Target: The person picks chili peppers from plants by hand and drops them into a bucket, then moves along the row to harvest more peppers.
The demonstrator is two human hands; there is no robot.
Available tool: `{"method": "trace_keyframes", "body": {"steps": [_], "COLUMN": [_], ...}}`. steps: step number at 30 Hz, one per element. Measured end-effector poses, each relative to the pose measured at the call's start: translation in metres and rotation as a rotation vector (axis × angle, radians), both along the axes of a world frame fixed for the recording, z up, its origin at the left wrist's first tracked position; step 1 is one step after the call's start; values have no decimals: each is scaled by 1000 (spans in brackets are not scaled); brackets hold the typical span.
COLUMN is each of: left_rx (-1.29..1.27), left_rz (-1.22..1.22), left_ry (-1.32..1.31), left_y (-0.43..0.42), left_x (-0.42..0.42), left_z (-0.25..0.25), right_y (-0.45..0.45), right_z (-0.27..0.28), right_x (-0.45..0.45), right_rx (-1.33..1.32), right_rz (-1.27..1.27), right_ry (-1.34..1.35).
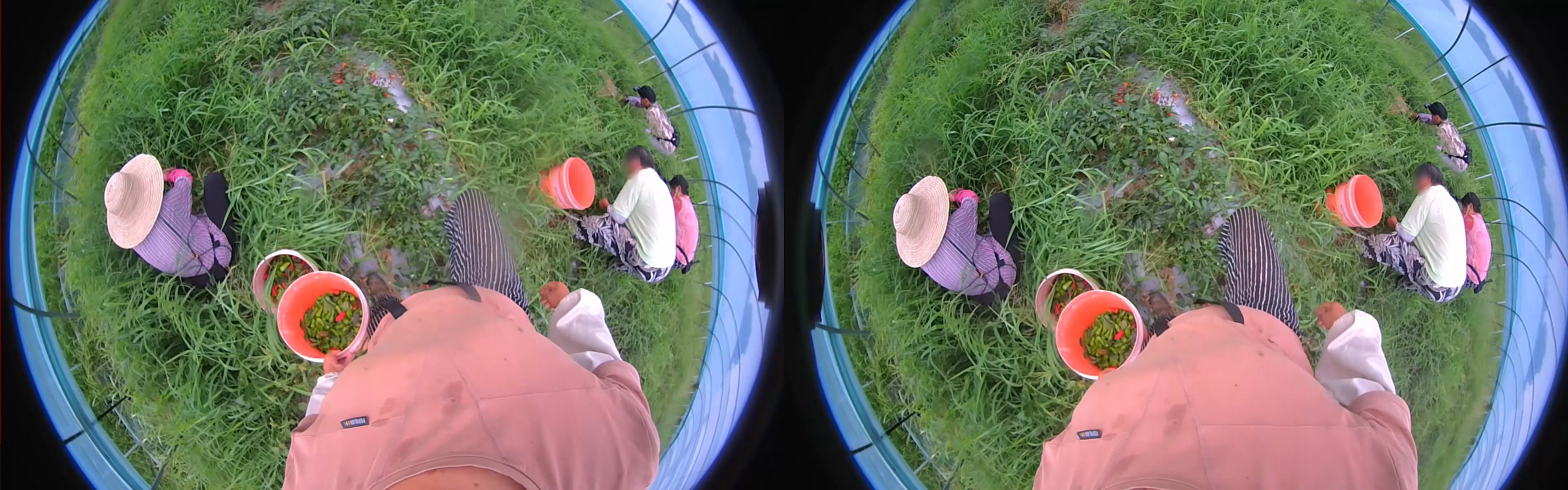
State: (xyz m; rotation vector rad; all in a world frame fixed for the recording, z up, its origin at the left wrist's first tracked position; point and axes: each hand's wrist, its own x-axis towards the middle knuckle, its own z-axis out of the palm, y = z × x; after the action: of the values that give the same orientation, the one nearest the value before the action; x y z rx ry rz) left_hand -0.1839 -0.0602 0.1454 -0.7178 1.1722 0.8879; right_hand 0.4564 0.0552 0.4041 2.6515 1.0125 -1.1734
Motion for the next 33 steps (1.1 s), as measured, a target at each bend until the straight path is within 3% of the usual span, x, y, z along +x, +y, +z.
{"method": "trace_keyframes", "body": {"steps": [2,4,6,10,11,14,16,17,20,24,26,27,29,32,33], "left_rx": [-156,-155,-158,-207,-213,-230,-247,-254,-278,-303,-303,-309,-317,-255,-211], "left_rz": [-29,-13,11,7,23,79,111,125,177,270,307,322,359,386,385], "left_ry": [-15,-21,-18,48,58,90,119,136,182,264,297,316,347,462,543], "left_y": [11,13,22,12,10,18,27,32,58,115,152,170,198,249,267], "left_x": [-1,0,0,-7,-8,-5,-2,-3,3,17,27,31,38,67,85], "left_z": [0,2,12,-4,-5,5,16,17,37,93,127,147,181,235,259], "right_y": [-14,-12,-2,13,20,95,132,161,195,239,273,287,314,375,411], "right_z": [-22,-25,-33,-65,-102,-80,-89,-72,-112,-179,-230,-228,-221,-235,-212], "right_x": [13,12,3,1,23,2,9,2,30,93,134,140,148,180,178], "right_rx": [-22,-42,-314,-212,-201,-247,-7,-25,117,-34,-177,-174,6,222,118], "right_rz": [34,79,279,170,392,371,408,267,150,157,1465,1460,670,515,322], "right_ry": [76,155,88,136,140,149,160,233,318,345,191,210,285,352,305]}}
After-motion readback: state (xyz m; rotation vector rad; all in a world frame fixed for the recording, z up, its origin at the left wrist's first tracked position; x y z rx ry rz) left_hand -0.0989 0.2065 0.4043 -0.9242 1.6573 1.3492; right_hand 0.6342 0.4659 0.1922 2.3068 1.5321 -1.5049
